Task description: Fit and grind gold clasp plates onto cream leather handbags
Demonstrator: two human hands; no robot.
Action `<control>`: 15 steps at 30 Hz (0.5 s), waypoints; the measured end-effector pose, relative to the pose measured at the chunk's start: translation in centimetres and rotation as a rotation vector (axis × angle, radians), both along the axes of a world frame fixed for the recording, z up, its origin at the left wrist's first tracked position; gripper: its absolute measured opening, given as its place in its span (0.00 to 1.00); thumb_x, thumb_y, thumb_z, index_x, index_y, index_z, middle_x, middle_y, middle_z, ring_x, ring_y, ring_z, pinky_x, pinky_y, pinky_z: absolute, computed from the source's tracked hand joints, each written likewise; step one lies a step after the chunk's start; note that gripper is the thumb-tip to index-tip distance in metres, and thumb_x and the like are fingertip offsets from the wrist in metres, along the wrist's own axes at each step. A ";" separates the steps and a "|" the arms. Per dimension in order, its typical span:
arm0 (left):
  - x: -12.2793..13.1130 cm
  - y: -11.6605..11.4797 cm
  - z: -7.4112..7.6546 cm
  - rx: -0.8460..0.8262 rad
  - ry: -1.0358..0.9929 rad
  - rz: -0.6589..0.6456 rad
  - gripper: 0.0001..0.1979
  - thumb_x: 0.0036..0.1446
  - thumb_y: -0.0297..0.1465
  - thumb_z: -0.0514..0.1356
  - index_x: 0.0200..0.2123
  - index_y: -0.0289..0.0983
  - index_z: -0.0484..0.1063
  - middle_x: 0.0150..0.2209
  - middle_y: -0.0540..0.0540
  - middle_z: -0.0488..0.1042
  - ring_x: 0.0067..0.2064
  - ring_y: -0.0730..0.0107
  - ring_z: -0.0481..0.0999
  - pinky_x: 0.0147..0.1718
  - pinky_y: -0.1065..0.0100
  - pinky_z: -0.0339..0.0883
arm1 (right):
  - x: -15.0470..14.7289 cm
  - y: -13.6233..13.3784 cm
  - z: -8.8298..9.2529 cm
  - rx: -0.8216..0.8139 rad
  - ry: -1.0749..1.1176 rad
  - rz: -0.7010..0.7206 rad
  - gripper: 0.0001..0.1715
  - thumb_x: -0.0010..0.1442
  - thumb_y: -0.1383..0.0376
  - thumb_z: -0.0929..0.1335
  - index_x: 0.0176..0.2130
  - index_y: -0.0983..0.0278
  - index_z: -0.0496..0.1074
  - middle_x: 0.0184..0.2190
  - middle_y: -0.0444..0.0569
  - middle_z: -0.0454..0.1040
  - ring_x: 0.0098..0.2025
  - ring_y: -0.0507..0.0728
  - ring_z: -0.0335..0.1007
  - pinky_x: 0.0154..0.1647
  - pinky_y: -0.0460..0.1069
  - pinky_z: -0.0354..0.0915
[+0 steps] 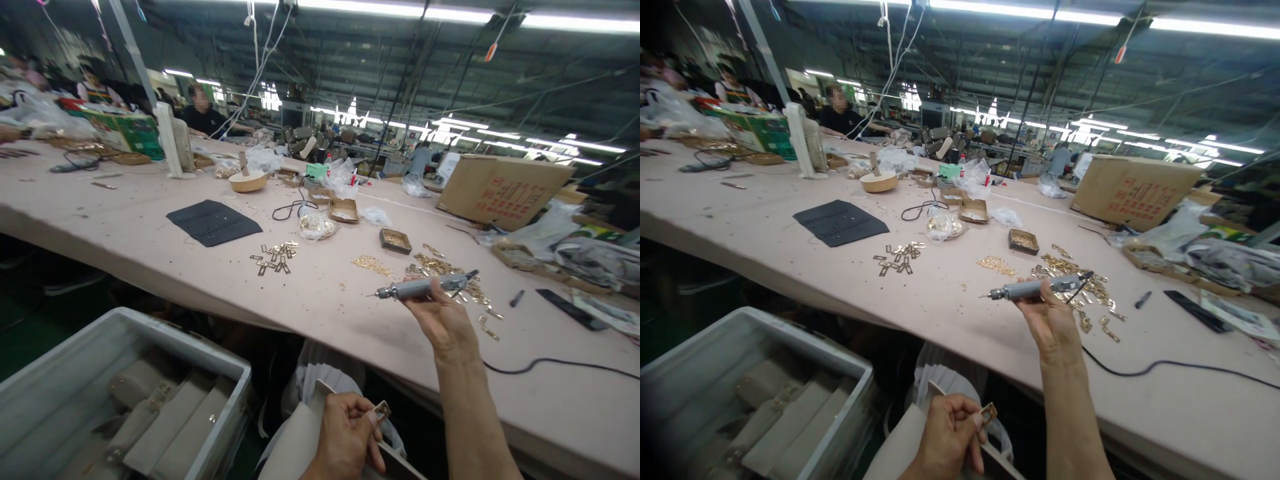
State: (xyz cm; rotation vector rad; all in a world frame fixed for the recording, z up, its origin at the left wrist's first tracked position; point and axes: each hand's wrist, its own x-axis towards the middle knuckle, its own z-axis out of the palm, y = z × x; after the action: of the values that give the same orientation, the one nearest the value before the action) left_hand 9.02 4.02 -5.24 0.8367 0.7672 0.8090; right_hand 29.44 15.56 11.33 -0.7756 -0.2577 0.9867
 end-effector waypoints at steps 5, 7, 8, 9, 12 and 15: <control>-0.4 0.1 -0.2 0.037 0.000 -0.035 0.21 0.56 0.47 0.66 0.34 0.32 0.70 0.23 0.43 0.77 0.15 0.70 0.73 0.12 0.77 0.57 | -1.0 1.5 -3.8 -0.033 0.038 0.004 0.16 0.63 0.59 0.77 0.41 0.68 0.72 0.36 0.50 0.75 0.39 0.57 0.75 0.47 0.63 0.79; -0.6 0.2 0.0 0.046 0.004 -0.032 0.22 0.56 0.47 0.66 0.33 0.31 0.71 0.23 0.43 0.77 0.15 0.70 0.74 0.13 0.76 0.58 | -0.6 2.4 -3.9 -0.017 0.042 -0.036 0.19 0.61 0.56 0.78 0.38 0.66 0.71 0.30 0.45 0.73 0.33 0.55 0.73 0.41 0.58 0.81; -0.7 0.3 0.1 0.050 0.003 -0.030 0.22 0.56 0.47 0.67 0.33 0.31 0.72 0.24 0.42 0.77 0.15 0.69 0.74 0.13 0.76 0.59 | -0.2 2.8 -3.6 -0.010 0.055 -0.042 0.21 0.61 0.54 0.78 0.35 0.66 0.70 0.27 0.43 0.71 0.30 0.53 0.72 0.36 0.55 0.80; -0.7 0.4 0.2 0.053 0.001 -0.030 0.22 0.57 0.46 0.67 0.33 0.31 0.72 0.24 0.42 0.78 0.16 0.69 0.75 0.14 0.76 0.60 | 0.2 3.4 -3.3 -0.006 0.075 -0.038 0.24 0.60 0.51 0.78 0.32 0.65 0.68 0.25 0.41 0.69 0.27 0.52 0.70 0.32 0.51 0.79; -0.7 0.9 0.2 0.063 0.002 -0.042 0.23 0.56 0.48 0.67 0.33 0.30 0.73 0.24 0.41 0.78 0.16 0.68 0.76 0.14 0.76 0.60 | 1.6 5.1 -2.3 -0.011 0.116 -0.007 0.31 0.60 0.44 0.75 0.29 0.63 0.62 0.24 0.41 0.68 0.25 0.51 0.69 0.27 0.47 0.76; -0.6 1.1 0.0 0.080 0.019 -0.046 0.25 0.55 0.50 0.68 0.33 0.30 0.74 0.24 0.40 0.78 0.16 0.68 0.75 0.14 0.77 0.58 | 2.8 7.2 -1.9 -0.047 0.116 -0.020 0.30 0.63 0.43 0.72 0.30 0.62 0.60 0.25 0.40 0.69 0.23 0.49 0.67 0.31 0.50 0.78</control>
State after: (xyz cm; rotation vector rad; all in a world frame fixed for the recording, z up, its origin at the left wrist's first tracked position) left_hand 8.40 5.15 -5.23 0.9312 0.7337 0.7960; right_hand 32.23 22.76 9.40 -0.7598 -0.1263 1.0179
